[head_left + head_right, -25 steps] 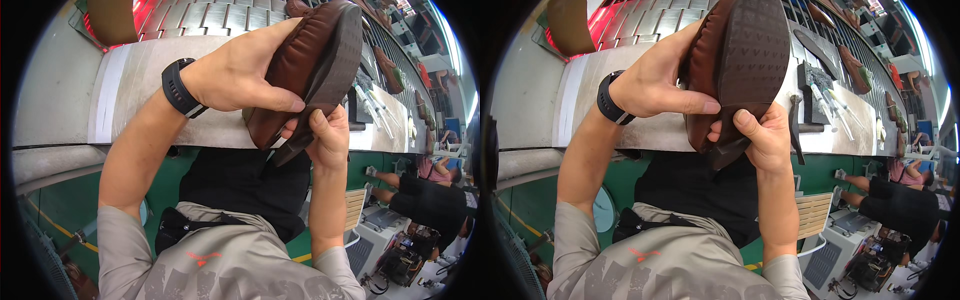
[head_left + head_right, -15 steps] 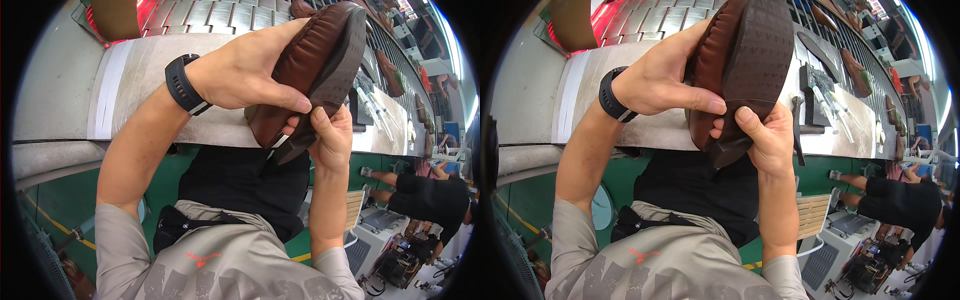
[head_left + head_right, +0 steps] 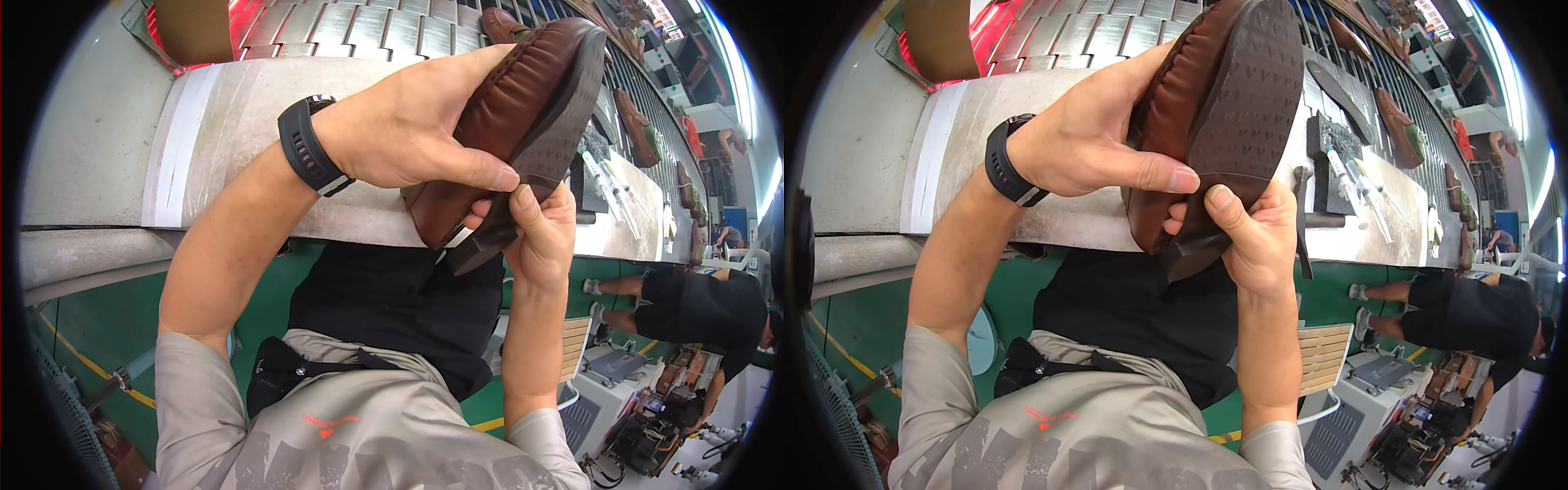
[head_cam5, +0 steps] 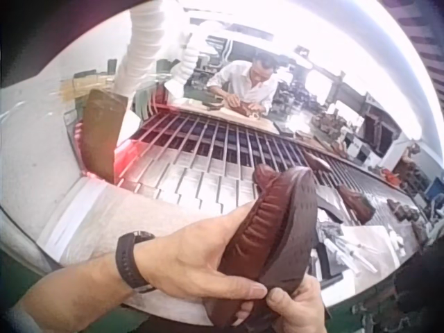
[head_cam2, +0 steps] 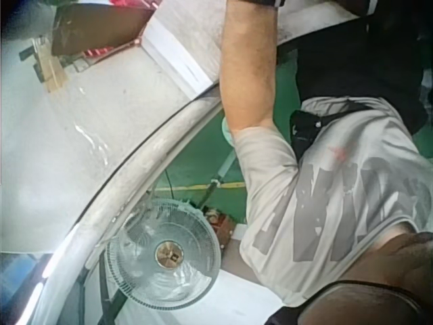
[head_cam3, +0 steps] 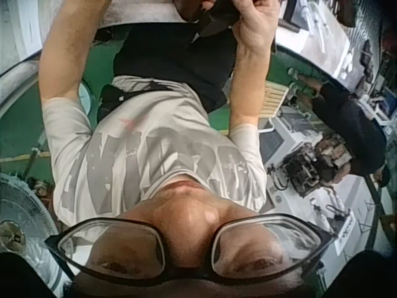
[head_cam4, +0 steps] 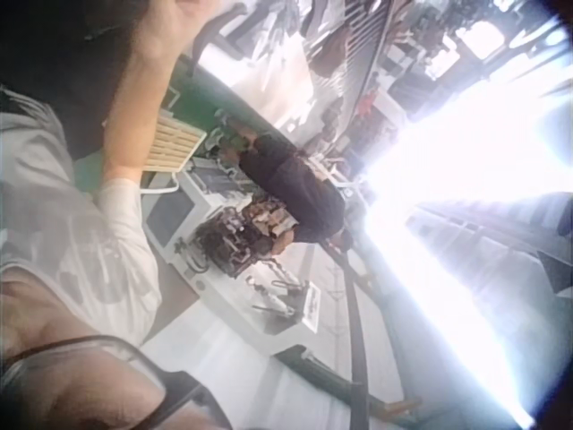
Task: The person takes a shoe upper from the conveyor belt, picks up a corresponding sole, and firmly presses the sole onto the bottom of the shoe by hand. They repeat this process with a second shoe and sole, checking the alignment of the edges.
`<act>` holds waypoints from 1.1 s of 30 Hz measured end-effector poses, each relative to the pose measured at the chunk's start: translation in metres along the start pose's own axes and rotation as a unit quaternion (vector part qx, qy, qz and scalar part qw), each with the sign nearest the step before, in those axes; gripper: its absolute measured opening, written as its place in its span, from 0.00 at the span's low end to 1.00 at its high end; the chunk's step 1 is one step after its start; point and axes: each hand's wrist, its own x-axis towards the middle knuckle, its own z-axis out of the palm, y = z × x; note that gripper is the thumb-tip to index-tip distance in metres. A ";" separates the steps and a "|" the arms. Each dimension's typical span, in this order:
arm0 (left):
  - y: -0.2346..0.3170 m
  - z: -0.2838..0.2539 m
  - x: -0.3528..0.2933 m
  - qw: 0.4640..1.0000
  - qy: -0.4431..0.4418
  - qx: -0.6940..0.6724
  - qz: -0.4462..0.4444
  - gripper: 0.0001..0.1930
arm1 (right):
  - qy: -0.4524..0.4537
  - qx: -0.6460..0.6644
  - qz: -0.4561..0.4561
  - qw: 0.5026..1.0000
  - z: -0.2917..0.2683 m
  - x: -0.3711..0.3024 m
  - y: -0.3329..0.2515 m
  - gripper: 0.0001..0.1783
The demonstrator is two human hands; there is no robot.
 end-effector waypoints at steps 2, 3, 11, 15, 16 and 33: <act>-0.002 0.002 0.000 1.000 0.003 -0.025 -0.008 0.47 | -0.001 -0.003 -0.002 1.000 -0.001 0.000 0.001 0.16; -0.002 0.003 -0.001 0.999 0.006 -0.050 -0.015 0.46 | -0.002 -0.006 -0.004 1.000 -0.001 0.000 0.001 0.16; 0.005 0.012 0.000 0.983 0.021 -0.156 -0.098 0.43 | -0.005 -0.010 -0.016 1.000 0.001 -0.003 0.002 0.15; 0.009 0.019 -0.001 0.989 0.064 -0.110 -0.077 0.42 | -0.016 -0.013 -0.025 0.999 0.003 -0.006 0.002 0.15; 0.008 0.021 -0.001 0.989 0.063 -0.109 -0.074 0.42 | -0.012 -0.018 -0.021 1.000 0.004 -0.007 0.000 0.15; 0.022 0.048 -0.005 0.973 0.215 0.020 -0.086 0.38 | -0.006 -0.098 -0.085 0.991 0.024 -0.019 -0.004 0.14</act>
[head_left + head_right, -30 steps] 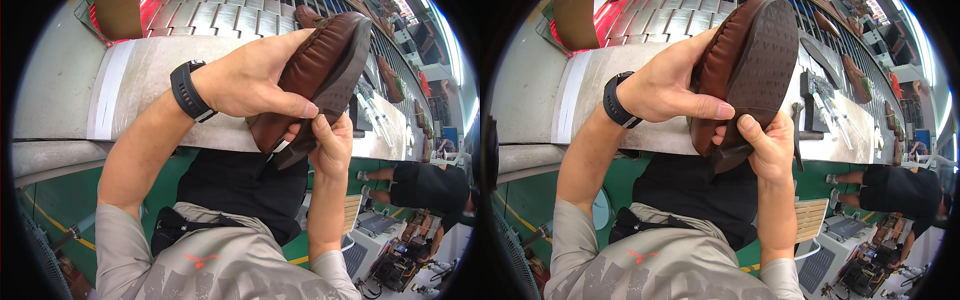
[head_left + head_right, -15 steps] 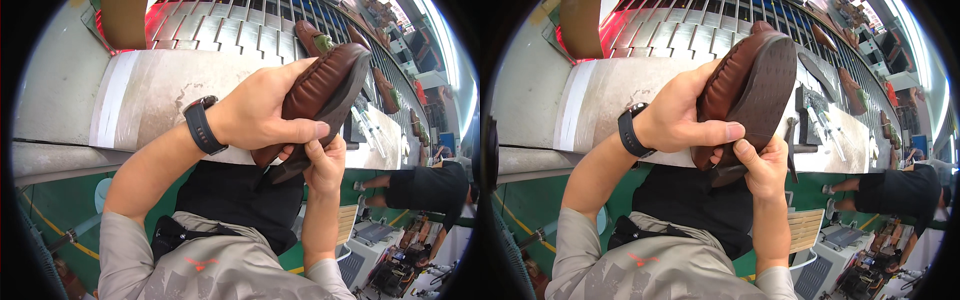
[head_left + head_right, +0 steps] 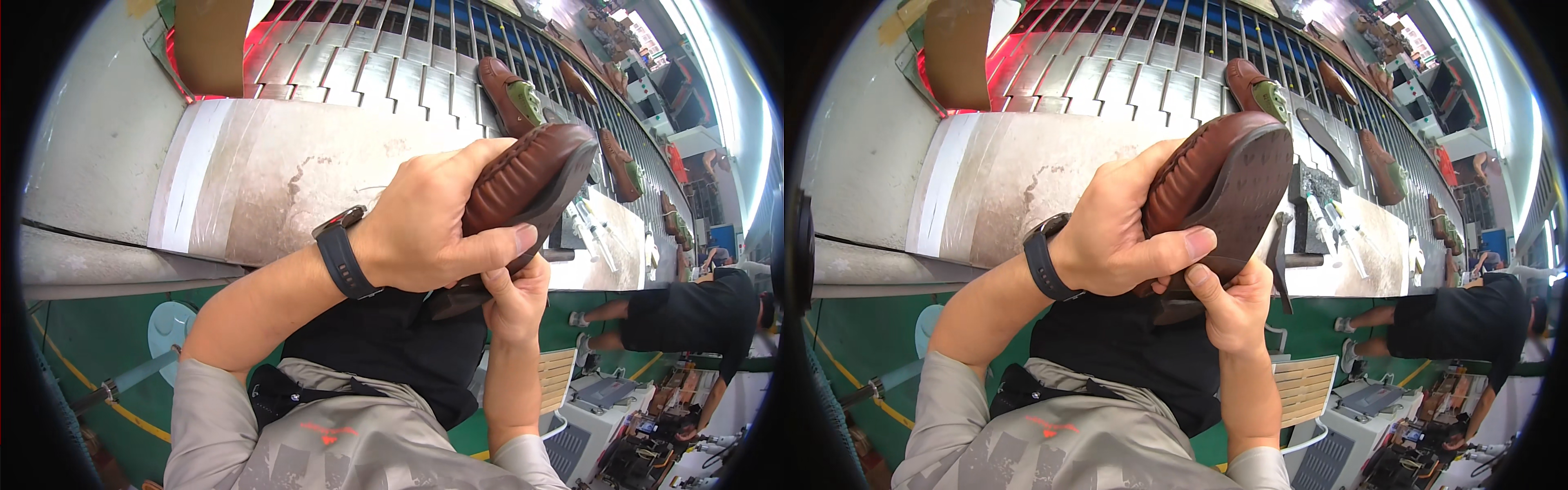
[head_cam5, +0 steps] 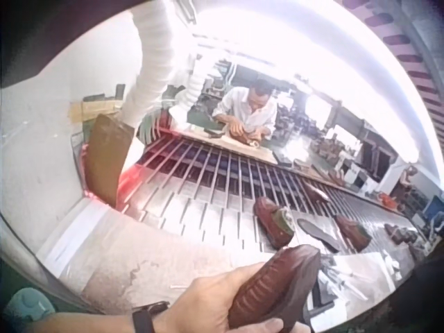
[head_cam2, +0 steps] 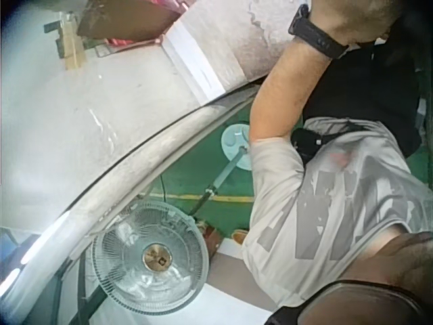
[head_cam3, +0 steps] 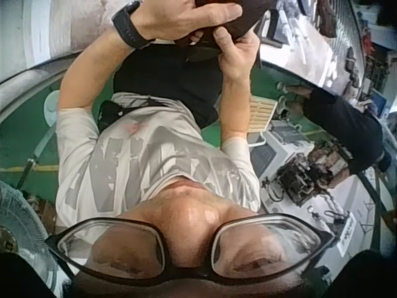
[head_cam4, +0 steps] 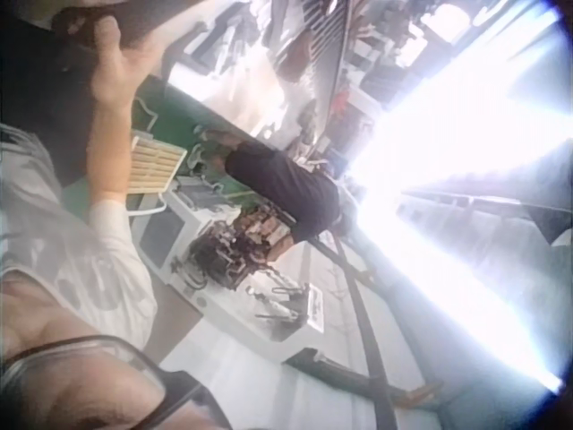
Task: The person takes a shoe upper from the conveyor belt, picks up a corresponding sole, and firmly presses the sole onto the bottom of the shoe by hand. They repeat this process with a second shoe and sole, checking the alignment of the edges.
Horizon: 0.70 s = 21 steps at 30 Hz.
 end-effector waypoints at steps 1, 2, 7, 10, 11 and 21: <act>0.000 0.001 0.000 1.000 -0.002 -0.001 -0.001 0.38 | 0.008 -0.017 -0.005 1.000 0.001 -0.001 -0.001 0.14; -0.001 0.004 -0.001 1.000 0.013 0.002 0.013 0.37 | 0.008 -0.018 -0.006 1.000 0.000 -0.002 -0.001 0.14; 0.009 0.006 -0.003 1.000 0.022 -0.002 0.006 0.35 | 0.026 0.031 0.001 0.999 0.006 -0.007 -0.001 0.15; 0.012 0.005 -0.004 1.000 0.013 -0.001 0.003 0.34 | 0.039 0.045 0.005 0.998 0.006 -0.011 0.000 0.14; 0.013 0.006 -0.004 1.000 0.010 -0.001 0.004 0.35 | 0.048 0.040 0.006 0.998 0.006 -0.012 0.000 0.14; 0.032 0.002 -0.009 0.999 0.023 0.002 0.042 0.32 | 0.050 -0.010 0.004 0.999 0.019 -0.016 -0.009 0.12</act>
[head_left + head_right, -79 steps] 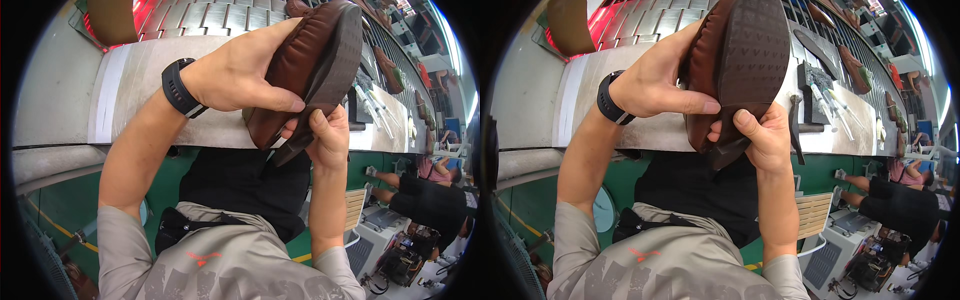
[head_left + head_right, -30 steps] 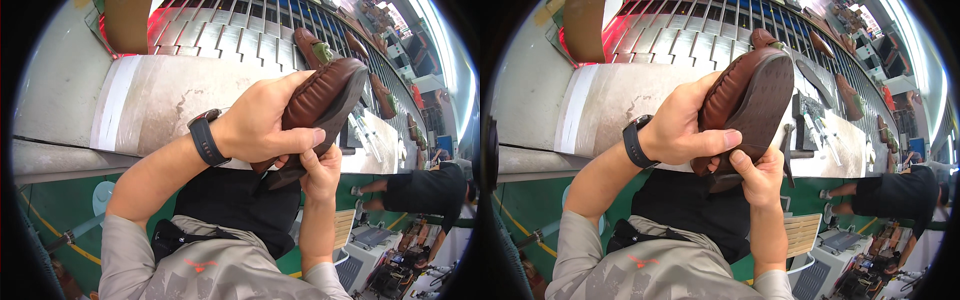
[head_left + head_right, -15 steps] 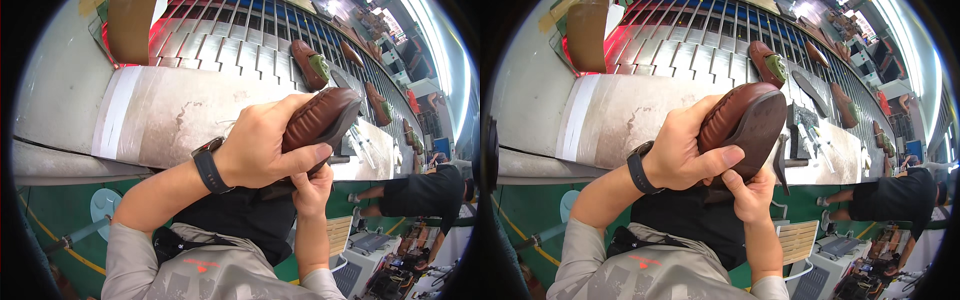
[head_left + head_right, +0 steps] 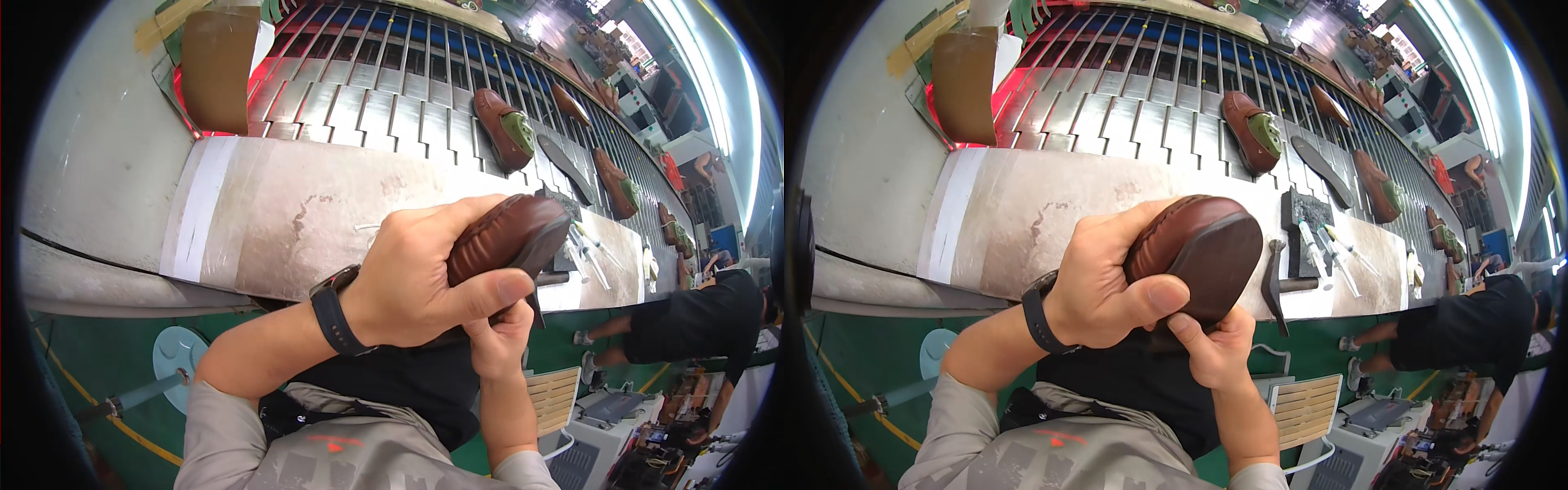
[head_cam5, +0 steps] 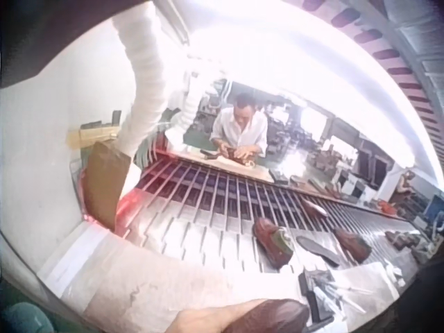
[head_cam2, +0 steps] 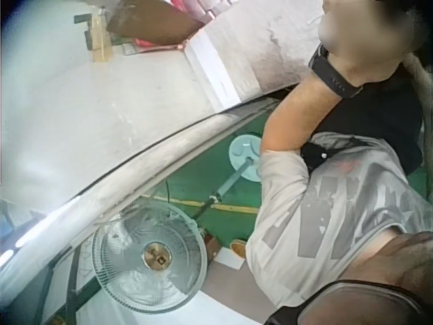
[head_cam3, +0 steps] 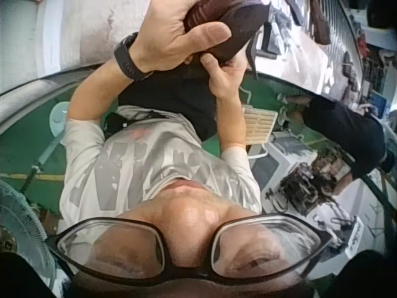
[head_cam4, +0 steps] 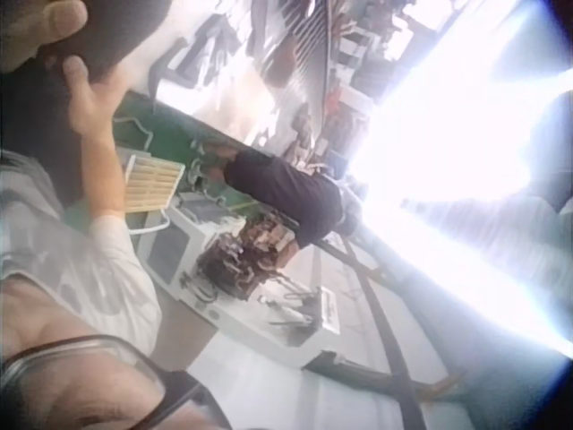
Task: The person takes a shoe upper from the conveyor belt, picks up a corresponding sole, and firmly presses the sole onto the bottom of the shoe by hand. They repeat this process with a second shoe and sole, checking the alignment of the edges.
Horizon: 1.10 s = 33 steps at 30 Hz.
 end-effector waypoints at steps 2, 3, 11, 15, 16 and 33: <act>0.005 -0.001 -0.001 1.000 -0.010 -0.013 -0.005 0.30 | -0.005 0.011 -0.004 1.000 0.003 0.000 -0.002 0.12; 0.008 -0.001 -0.001 0.999 -0.011 -0.029 -0.023 0.29 | -0.007 0.018 -0.006 1.000 0.004 -0.001 -0.001 0.12; 0.031 -0.016 -0.014 0.975 -0.016 -0.148 -0.162 0.40 | -0.034 -0.087 -0.057 0.994 0.018 -0.011 0.002 0.08; 0.041 -0.039 -0.022 0.976 -0.012 -0.074 -0.205 0.43 | -0.069 -0.166 -0.044 0.983 0.022 -0.009 0.005 0.10; 0.043 -0.044 -0.024 0.980 0.010 -0.066 -0.187 0.42 | -0.062 -0.156 -0.041 0.985 0.026 -0.007 0.004 0.10; -0.046 -0.068 -0.142 0.959 0.241 0.103 -0.106 0.16 | -0.180 -0.472 -0.137 0.852 0.014 0.039 0.007 0.13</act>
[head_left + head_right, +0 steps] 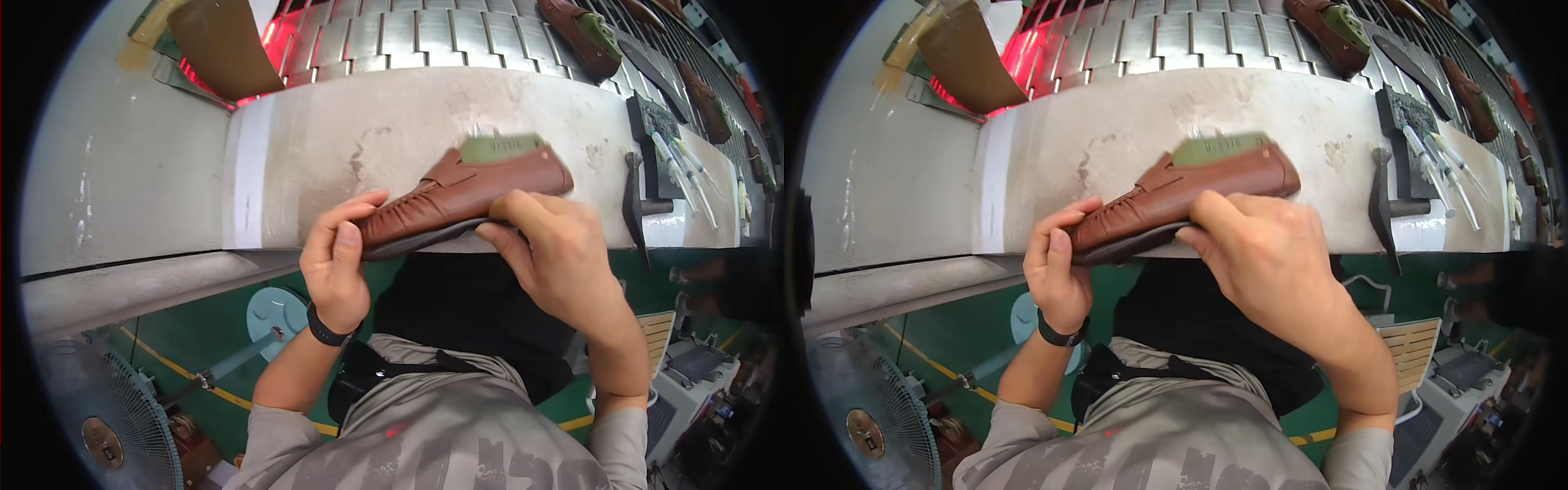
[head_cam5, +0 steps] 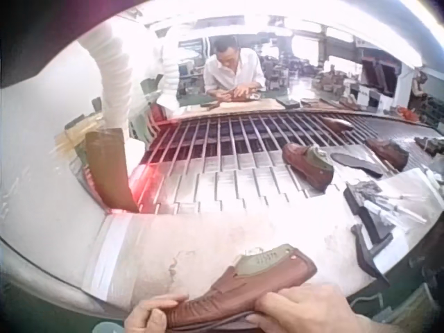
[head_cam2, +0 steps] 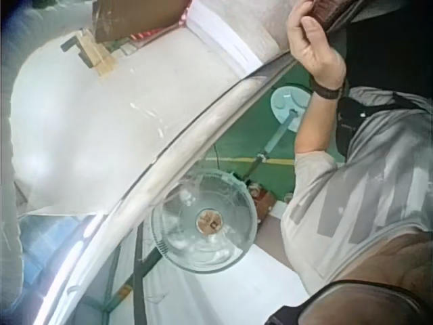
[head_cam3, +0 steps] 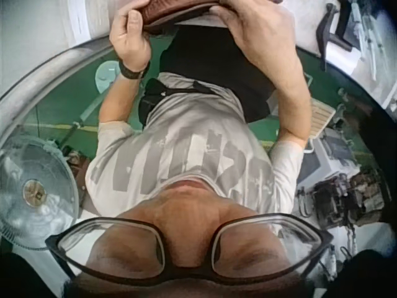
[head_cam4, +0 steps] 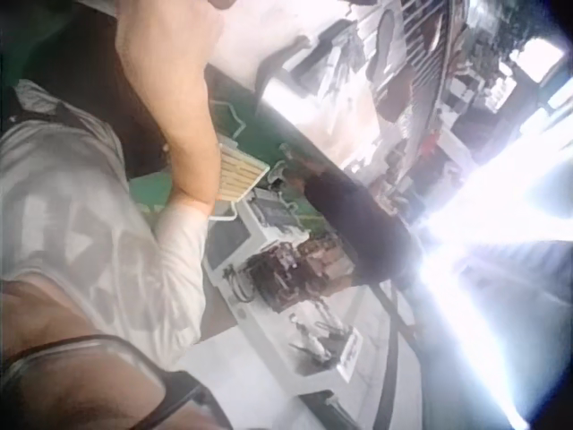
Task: The person takes a shoe upper from the conveyor belt, picks up a corresponding sole, and firmly presses the sole onto the bottom of the shoe by hand. They repeat this process with a second shoe and sole, checking the alignment of the edges.
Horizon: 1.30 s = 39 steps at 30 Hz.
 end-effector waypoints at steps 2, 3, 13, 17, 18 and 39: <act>0.007 0.004 -0.002 0.998 -0.013 0.036 0.047 0.10 | 0.004 -0.045 -0.040 0.998 -0.003 0.001 0.010 0.12; 0.019 0.006 0.002 0.981 -0.050 0.131 0.130 0.08 | 0.007 -0.039 -0.048 0.998 -0.003 0.003 0.009 0.11; 0.037 0.027 0.010 0.953 -0.068 0.252 0.154 0.07 | -0.017 -0.034 0.017 0.999 0.003 0.005 0.003 0.10; 0.039 0.028 0.008 0.954 -0.061 0.256 0.141 0.07 | -0.033 -0.040 0.013 0.999 0.001 0.007 0.001 0.06; 0.039 0.029 0.008 0.955 -0.060 0.255 0.139 0.07 | -0.031 -0.045 0.010 0.998 0.001 0.007 0.001 0.06; 0.046 0.025 0.012 0.954 -0.092 0.259 0.116 0.08 | -0.190 -0.054 0.088 0.976 -0.031 0.063 -0.010 0.13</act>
